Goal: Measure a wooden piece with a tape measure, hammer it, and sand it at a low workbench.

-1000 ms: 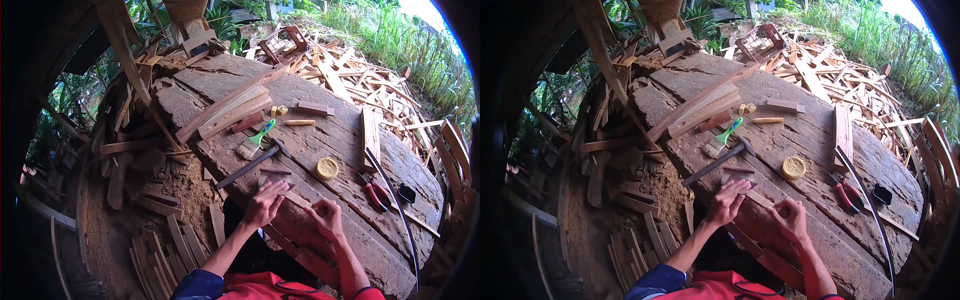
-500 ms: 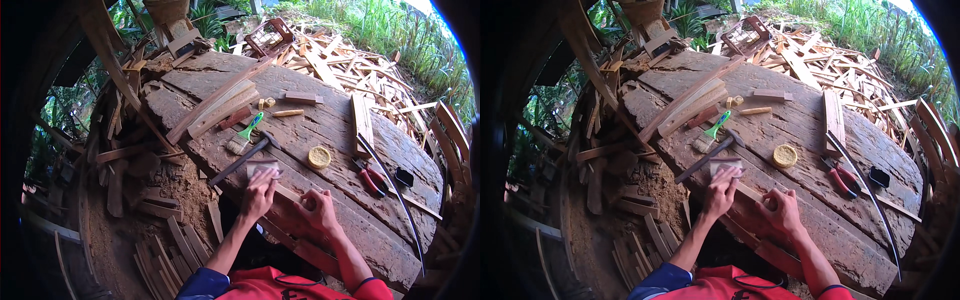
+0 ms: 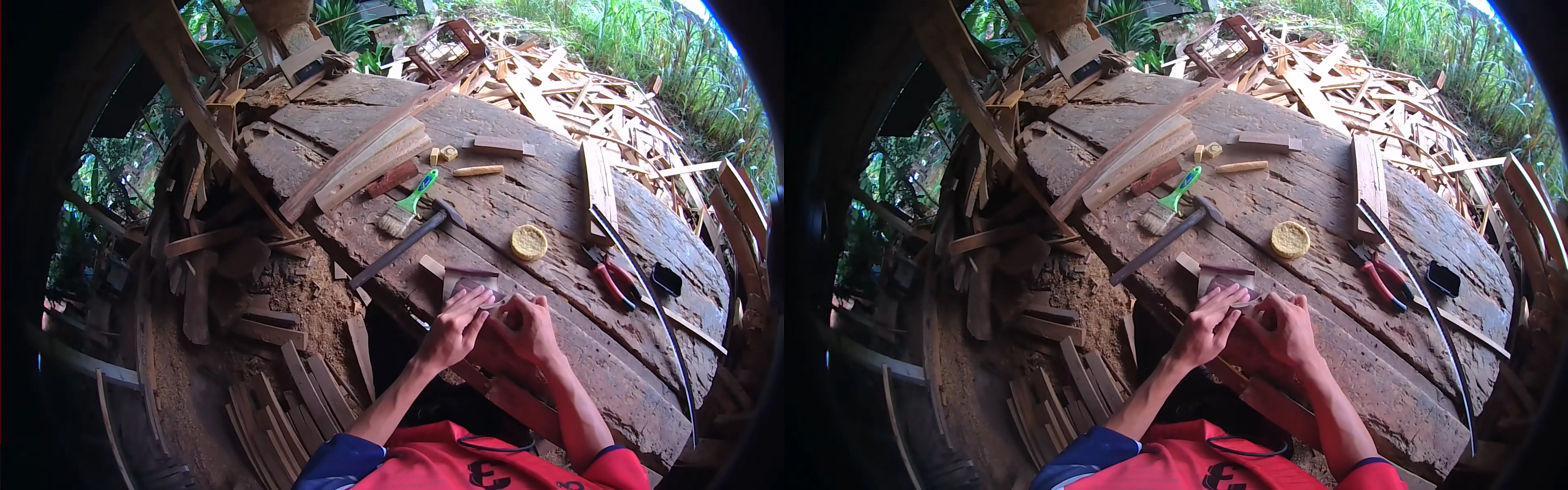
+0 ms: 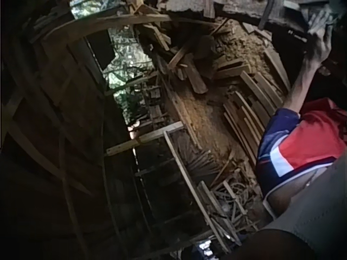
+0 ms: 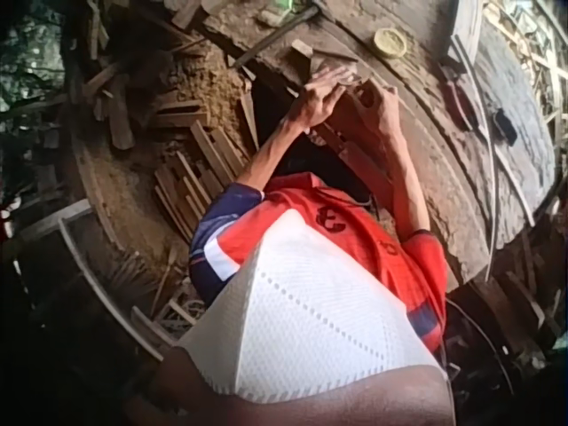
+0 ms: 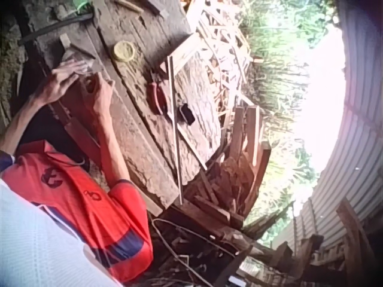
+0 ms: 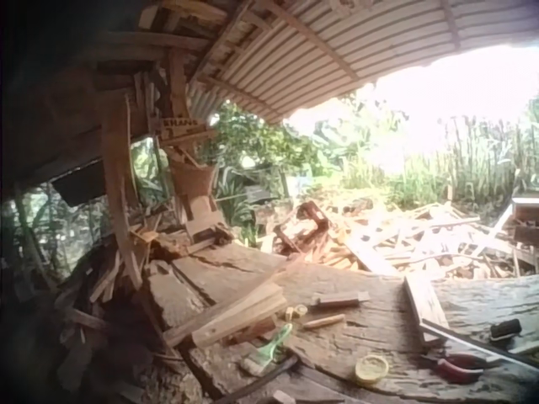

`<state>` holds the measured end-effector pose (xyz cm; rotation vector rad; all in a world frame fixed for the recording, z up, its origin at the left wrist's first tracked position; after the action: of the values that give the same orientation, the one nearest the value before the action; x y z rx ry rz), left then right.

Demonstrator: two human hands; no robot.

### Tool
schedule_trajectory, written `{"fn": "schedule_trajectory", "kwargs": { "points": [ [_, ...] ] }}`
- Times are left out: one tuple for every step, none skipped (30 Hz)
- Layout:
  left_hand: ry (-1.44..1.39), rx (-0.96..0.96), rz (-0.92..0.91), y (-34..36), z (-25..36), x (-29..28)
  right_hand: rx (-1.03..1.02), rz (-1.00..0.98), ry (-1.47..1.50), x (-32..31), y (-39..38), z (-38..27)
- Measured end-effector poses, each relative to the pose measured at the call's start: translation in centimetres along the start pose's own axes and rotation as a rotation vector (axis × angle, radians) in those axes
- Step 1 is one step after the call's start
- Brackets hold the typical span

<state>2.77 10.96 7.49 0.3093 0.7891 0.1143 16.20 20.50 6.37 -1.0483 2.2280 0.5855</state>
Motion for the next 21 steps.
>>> {"fn": "schedule_trajectory", "kwargs": {
  "points": [
    [0.000,-0.002,-0.001,-0.1,-0.2,0.1,-0.025,-0.001,-0.036,0.2,-0.1,-0.4],
    [0.005,-0.021,-0.003,0.0,-0.5,0.3,-0.024,-0.001,-0.035,0.3,-0.1,-0.5],
    [0.011,-0.039,-0.003,0.3,-0.7,0.3,0.019,-0.011,-0.020,0.3,0.1,-0.2],
    [0.020,-0.009,-0.009,0.5,-0.3,0.0,0.062,-0.021,-0.005,0.3,0.2,0.1],
    [0.019,-0.007,-0.009,0.5,-0.6,-0.5,0.063,-0.020,-0.006,0.2,0.2,0.0],
    [0.032,-0.030,0.001,0.4,-1.4,-1.4,0.047,-0.032,-0.017,0.1,0.3,-0.4],
    [0.041,-0.048,0.006,0.6,-2.4,-2.2,0.038,-0.040,-0.029,0.0,0.2,-0.6],
    [0.025,-0.078,0.092,0.8,-3.6,-4.0,0.041,-0.034,-0.035,0.1,0.3,-0.3],
    [0.011,-0.115,0.161,0.9,-5.3,-5.4,0.031,-0.006,-0.033,0.3,0.4,-0.1],
    [0.034,-0.154,0.193,0.8,-6.0,-5.5,0.021,0.022,-0.031,0.4,0.5,-0.1],
    [0.058,-0.194,0.224,0.6,-6.6,-5.3,0.020,0.027,-0.027,0.4,0.3,-0.1],
    [0.042,-0.176,0.154,0.9,-5.3,-3.9,0.023,0.013,0.000,0.4,0.3,0.0],
    [0.019,-0.152,0.086,1.3,-2.9,-1.9,0.029,0.001,0.018,0.2,0.2,0.2],
    [0.026,-0.059,0.060,1.6,0.2,-0.5,0.027,0.009,0.016,0.1,0.2,0.4],
    [0.023,-0.029,-0.006,1.3,1.2,0.7,0.070,-0.026,-0.003,0.3,0.0,0.7],
    [0.005,-0.038,-0.003,1.4,0.6,0.3,0.114,-0.059,-0.022,0.5,-0.1,1.0],
    [-0.013,-0.045,-0.001,1.7,-0.6,-0.5,0.118,-0.056,-0.026,0.3,0.0,1.0],
    [0.032,-0.086,0.053,1.7,-2.9,-1.5,0.096,-0.058,-0.012,0.4,0.1,0.5],
    [0.078,-0.101,0.150,1.9,-4.8,-3.1,0.075,-0.057,-0.004,0.4,0.3,0.2],
    [0.106,-0.149,0.200,2.1,-6.9,-4.3,0.091,-0.068,0.027,0.4,0.4,-0.1],
    [0.144,-0.191,0.247,2.4,-7.7,-5.7,0.092,-0.063,0.026,0.2,0.4,-0.2]
  ]
}}
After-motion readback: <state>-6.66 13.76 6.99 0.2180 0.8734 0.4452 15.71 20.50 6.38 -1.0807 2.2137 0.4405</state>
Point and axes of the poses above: each hand's wrist, its own y-axis towards the middle knuckle, its own x-axis out of the palm, z = x × y, the point moved 9 cm from there along y, towards the middle knuckle, and after that the axes turned 12 degrees about -z, right-handed, at the moved point
